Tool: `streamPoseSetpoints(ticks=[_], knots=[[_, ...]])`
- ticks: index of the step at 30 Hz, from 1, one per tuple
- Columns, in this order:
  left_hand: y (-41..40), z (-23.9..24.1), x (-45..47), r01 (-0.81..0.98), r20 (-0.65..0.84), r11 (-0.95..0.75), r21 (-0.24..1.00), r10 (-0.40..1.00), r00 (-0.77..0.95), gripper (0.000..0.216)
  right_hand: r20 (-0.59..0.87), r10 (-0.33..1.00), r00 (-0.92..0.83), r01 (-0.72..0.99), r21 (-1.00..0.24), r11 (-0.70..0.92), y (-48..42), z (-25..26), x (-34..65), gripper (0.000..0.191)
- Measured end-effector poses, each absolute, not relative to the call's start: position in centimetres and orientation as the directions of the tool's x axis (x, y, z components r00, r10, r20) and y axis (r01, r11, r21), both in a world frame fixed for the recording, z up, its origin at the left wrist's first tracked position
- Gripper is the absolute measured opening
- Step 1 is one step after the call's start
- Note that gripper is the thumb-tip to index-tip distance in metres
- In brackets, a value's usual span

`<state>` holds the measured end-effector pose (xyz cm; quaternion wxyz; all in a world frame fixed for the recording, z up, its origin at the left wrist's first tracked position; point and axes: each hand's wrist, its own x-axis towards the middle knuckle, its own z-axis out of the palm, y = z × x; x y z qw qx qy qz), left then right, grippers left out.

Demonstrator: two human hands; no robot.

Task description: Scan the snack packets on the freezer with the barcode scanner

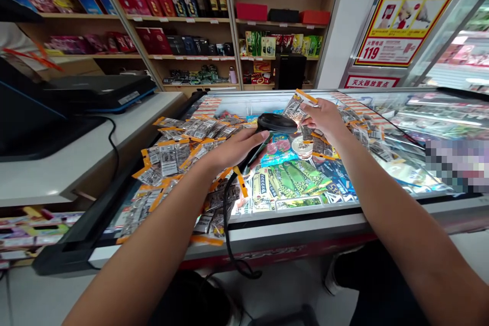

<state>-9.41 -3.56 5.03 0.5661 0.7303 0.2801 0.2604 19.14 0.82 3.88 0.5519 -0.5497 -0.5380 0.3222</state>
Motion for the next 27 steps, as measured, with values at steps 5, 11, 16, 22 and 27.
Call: streamPoseSetpoints(ticks=[5, 11, 16, 22, 27], knots=[[-3.5, 5.3, -9.2, 0.083, 0.088, -0.196, 0.977, 0.726, 0.682, 0.041, 0.302, 0.915, 0.269, 0.349, -0.916, 0.200, 1.4, 3.7, 20.1, 0.043], [-1.9, 5.1, -9.0, -0.107, 0.220, -0.193, 0.975, 0.826, 0.519, 0.049, 0.530, 0.810, 0.252, 0.849, -0.523, 0.078, 2.8, 2.0, 23.1, 0.049], [-1.0, 5.8, -9.7, -0.212, 0.257, -0.187, 0.959, 0.891, 0.375, 0.052, 0.615, 0.738, 0.275, 0.933, -0.356, -0.052, 2.2, 1.8, 22.3, 0.071], [-0.7, 6.1, -10.3, -0.249, 0.212, -0.143, 0.958, 0.937, 0.276, 0.050, 0.243, 0.962, -0.126, 0.594, -0.758, 0.270, -1.0, 0.9, 12.7, 0.056], [-0.7, 5.8, -10.1, -0.233, 0.189, -0.129, 0.964, 0.948, 0.257, 0.052, 0.214, 0.959, -0.186, 0.682, -0.675, 0.283, -2.9, -1.4, 6.5, 0.076]])
